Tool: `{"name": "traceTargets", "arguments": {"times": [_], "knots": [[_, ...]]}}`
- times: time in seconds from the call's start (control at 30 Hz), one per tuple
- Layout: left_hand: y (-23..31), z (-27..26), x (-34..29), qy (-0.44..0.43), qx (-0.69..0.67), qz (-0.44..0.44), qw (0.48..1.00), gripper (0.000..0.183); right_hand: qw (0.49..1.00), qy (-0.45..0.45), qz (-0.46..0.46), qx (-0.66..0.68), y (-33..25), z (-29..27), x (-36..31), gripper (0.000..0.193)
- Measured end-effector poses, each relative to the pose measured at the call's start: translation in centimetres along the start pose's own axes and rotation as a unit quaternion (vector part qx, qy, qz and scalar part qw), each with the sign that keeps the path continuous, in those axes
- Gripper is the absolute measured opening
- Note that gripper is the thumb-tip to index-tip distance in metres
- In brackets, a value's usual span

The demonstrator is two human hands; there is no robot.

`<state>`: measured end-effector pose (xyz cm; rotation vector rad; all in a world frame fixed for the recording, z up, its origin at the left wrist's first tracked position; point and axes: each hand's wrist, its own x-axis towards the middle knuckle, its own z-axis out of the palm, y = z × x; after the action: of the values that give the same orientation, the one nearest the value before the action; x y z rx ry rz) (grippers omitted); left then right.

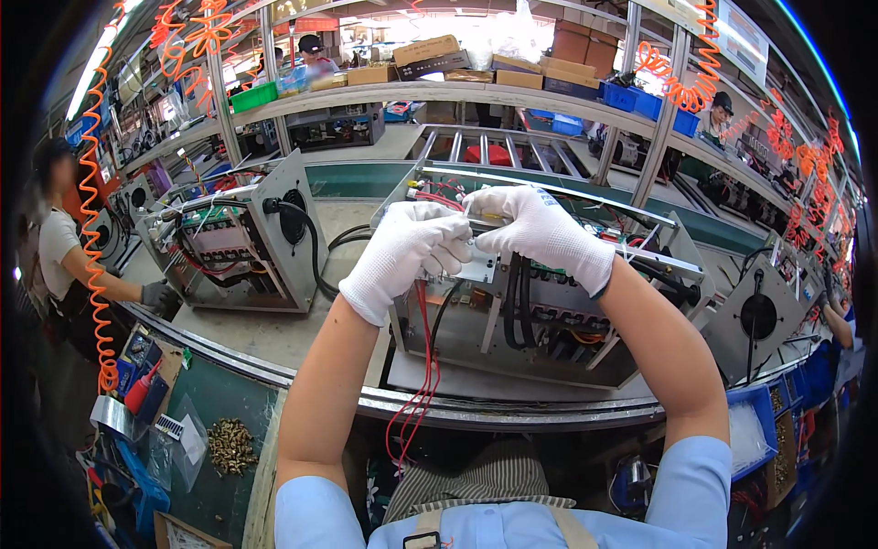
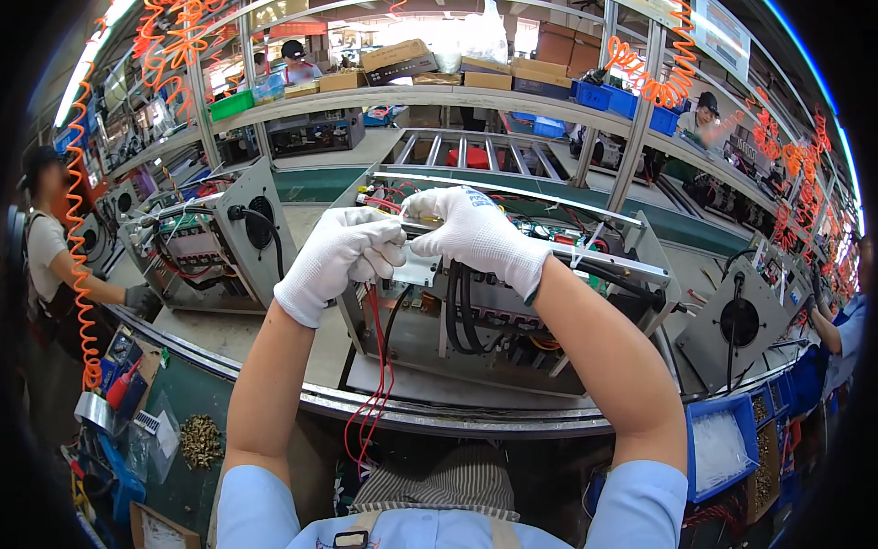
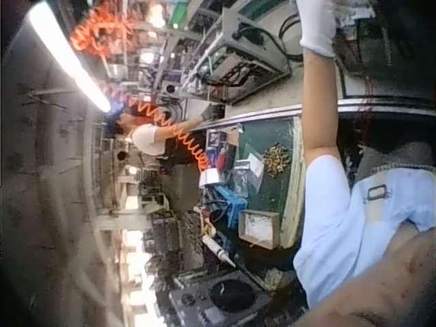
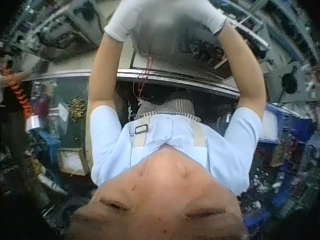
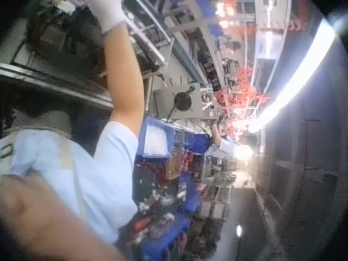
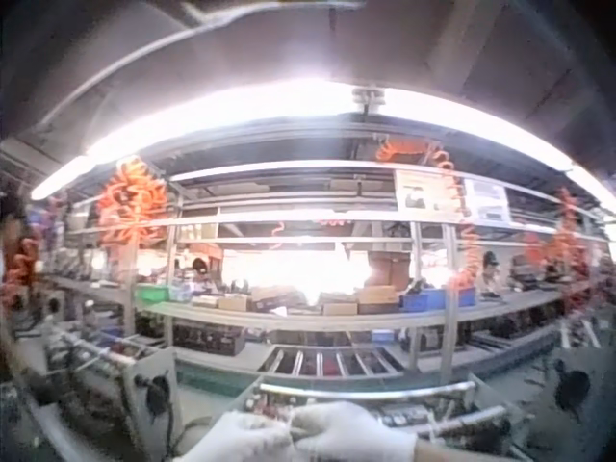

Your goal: The person assembles an electronic device by connecting various wires to a circuit board and securing them with zip ties. They handle red and black wires, route them through a metal frame, and use a tool to tighten the ties. The person also reaches for components from a nearby shelf.

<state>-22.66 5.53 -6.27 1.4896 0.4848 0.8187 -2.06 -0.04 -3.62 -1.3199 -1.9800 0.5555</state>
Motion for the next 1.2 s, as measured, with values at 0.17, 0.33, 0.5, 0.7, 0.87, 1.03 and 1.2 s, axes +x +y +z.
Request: {"name": "traceTargets", "arguments": {"times": [0.17,0.33,0.5,0.7,0.87,1.03,1.2], "knots": [[0.1,0.7,0.0,0.013,0.007,0.003,1.0,0.018,1.0,-0.002,-0.01,-0.004,0.5,-0.2,0.1,0.052],[-0.1,0.0,0.1,-0.023,-0.06,-0.015,0.998,0.017,1.0,-0.005,-0.003,-0.003,0.3,-0.1,0.1,0.05],[0.2,0.5,0.2,0.018,-0.008,-0.007,1.0,0.016,0.999,0.015,-0.04,-0.012,1.5,0.3,0.3,0.048],[-0.1,3.2,1.6,0.164,0.345,0.103,0.918,0.03,0.989,0.046,-0.113,-0.088,1.5,0.3,-0.6,0.037],[-0.4,3.5,1.2,0.236,0.446,0.17,0.846,0.024,0.985,0.058,-0.093,-0.134,1.4,0.8,0.0,0.039],[-1.3,2.2,2.2,0.219,0.439,0.318,0.811,0.017,0.984,0.059,-0.123,-0.11,1.8,0.6,0.1,0.037],[-0.7,4.3,0.9,0.149,0.043,0.177,0.972,0.01,0.991,-0.012,-0.048,-0.128,1.5,-0.1,-0.5,0.041]]}}
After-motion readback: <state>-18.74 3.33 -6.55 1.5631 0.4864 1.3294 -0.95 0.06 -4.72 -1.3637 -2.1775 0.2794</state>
